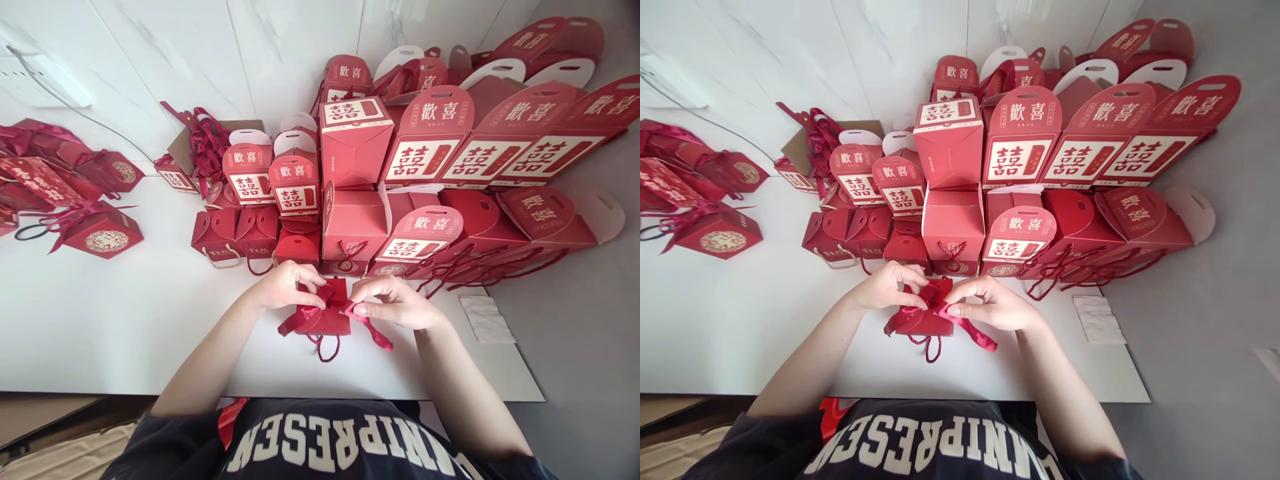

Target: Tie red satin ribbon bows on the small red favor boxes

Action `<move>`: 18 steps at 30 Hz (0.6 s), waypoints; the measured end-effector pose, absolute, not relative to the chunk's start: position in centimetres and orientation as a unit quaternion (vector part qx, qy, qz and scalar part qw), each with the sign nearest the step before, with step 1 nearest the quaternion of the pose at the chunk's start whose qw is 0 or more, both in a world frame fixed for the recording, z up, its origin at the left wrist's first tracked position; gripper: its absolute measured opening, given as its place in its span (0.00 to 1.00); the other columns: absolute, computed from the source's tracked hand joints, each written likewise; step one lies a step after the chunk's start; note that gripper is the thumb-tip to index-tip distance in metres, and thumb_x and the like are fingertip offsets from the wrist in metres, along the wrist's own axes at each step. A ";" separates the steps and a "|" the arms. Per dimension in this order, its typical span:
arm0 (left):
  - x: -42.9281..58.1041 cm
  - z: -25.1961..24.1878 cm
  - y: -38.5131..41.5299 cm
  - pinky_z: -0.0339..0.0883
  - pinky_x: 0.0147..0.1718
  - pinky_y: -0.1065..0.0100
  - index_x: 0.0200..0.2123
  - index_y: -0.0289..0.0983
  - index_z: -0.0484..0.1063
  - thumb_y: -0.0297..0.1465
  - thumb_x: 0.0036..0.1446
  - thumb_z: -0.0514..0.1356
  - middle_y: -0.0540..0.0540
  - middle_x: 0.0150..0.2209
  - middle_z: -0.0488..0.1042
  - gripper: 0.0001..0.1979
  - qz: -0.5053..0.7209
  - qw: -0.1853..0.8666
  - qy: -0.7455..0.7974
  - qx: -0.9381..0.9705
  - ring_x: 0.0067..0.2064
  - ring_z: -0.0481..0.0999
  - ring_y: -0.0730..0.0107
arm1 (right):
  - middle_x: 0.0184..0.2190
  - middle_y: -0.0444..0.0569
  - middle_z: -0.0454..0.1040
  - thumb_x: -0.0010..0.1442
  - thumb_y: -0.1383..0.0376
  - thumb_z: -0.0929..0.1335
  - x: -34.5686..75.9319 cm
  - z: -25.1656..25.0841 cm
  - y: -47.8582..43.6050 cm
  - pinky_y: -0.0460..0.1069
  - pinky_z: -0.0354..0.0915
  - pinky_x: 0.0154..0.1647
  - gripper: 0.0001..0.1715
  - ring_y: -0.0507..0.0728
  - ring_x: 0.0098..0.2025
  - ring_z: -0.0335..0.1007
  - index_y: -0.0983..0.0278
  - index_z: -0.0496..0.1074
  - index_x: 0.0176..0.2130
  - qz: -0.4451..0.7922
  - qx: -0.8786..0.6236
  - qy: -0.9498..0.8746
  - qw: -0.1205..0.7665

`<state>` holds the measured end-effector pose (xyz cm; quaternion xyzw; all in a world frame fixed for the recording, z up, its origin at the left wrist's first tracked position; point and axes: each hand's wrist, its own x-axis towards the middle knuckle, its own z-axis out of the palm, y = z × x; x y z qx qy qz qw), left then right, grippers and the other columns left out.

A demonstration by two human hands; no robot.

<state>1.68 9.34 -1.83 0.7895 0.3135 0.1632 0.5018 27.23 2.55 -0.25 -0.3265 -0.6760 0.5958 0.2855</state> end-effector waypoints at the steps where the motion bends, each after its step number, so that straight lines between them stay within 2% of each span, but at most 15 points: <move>1: 1.7 -1.7 9.3 0.67 0.41 0.65 0.32 0.35 0.82 0.42 0.47 0.71 0.46 0.25 0.76 0.15 0.159 0.502 0.309 0.792 0.38 0.75 0.63 | 0.35 0.50 0.79 0.63 0.56 0.70 26.7 -0.2 2.5 0.50 0.67 0.39 0.14 0.56 0.37 0.73 0.63 0.79 0.40 0.577 -0.334 -0.683 0.298; 4: 1.7 -1.1 9.1 0.67 0.37 0.68 0.38 0.36 0.82 0.39 0.49 0.71 0.46 0.29 0.77 0.15 0.145 0.511 0.301 0.792 0.37 0.75 0.65 | 0.39 0.50 0.80 0.65 0.59 0.68 25.3 -0.6 2.5 0.50 0.68 0.41 0.14 0.57 0.39 0.75 0.60 0.78 0.48 0.510 -0.360 -0.716 0.313; 7: 1.7 -0.6 9.0 0.67 0.39 0.68 0.37 0.37 0.83 0.38 0.50 0.70 0.46 0.34 0.77 0.13 0.134 0.520 0.299 0.789 0.37 0.75 0.67 | 0.39 0.50 0.81 0.66 0.61 0.66 24.3 -0.9 2.6 0.51 0.67 0.39 0.15 0.56 0.36 0.74 0.59 0.77 0.51 0.438 -0.373 -0.758 0.309; 12: 1.8 -0.3 8.6 0.68 0.40 0.69 0.35 0.37 0.82 0.38 0.50 0.70 0.47 0.33 0.77 0.11 0.143 0.512 0.302 0.791 0.38 0.75 0.66 | 0.44 0.49 0.80 0.68 0.66 0.65 23.9 -0.3 2.5 0.55 0.60 0.50 0.15 0.60 0.45 0.75 0.56 0.75 0.51 0.324 -0.376 -0.820 0.285; 15: 1.8 -0.6 8.4 0.67 0.41 0.69 0.34 0.37 0.82 0.37 0.56 0.65 0.46 0.34 0.77 0.09 0.155 0.495 0.307 0.798 0.39 0.75 0.67 | 0.44 0.50 0.79 0.68 0.65 0.64 23.9 0.0 2.1 0.55 0.59 0.49 0.15 0.60 0.44 0.73 0.56 0.73 0.53 0.307 -0.382 -0.829 0.268; 18: 1.7 -0.9 8.2 0.67 0.40 0.69 0.34 0.36 0.80 0.37 0.57 0.65 0.46 0.35 0.76 0.10 0.173 0.468 0.318 0.806 0.38 0.75 0.68 | 0.45 0.52 0.75 0.65 0.60 0.68 23.9 -0.6 1.8 0.55 0.62 0.51 0.17 0.60 0.45 0.70 0.59 0.70 0.53 0.313 -0.423 -0.782 0.335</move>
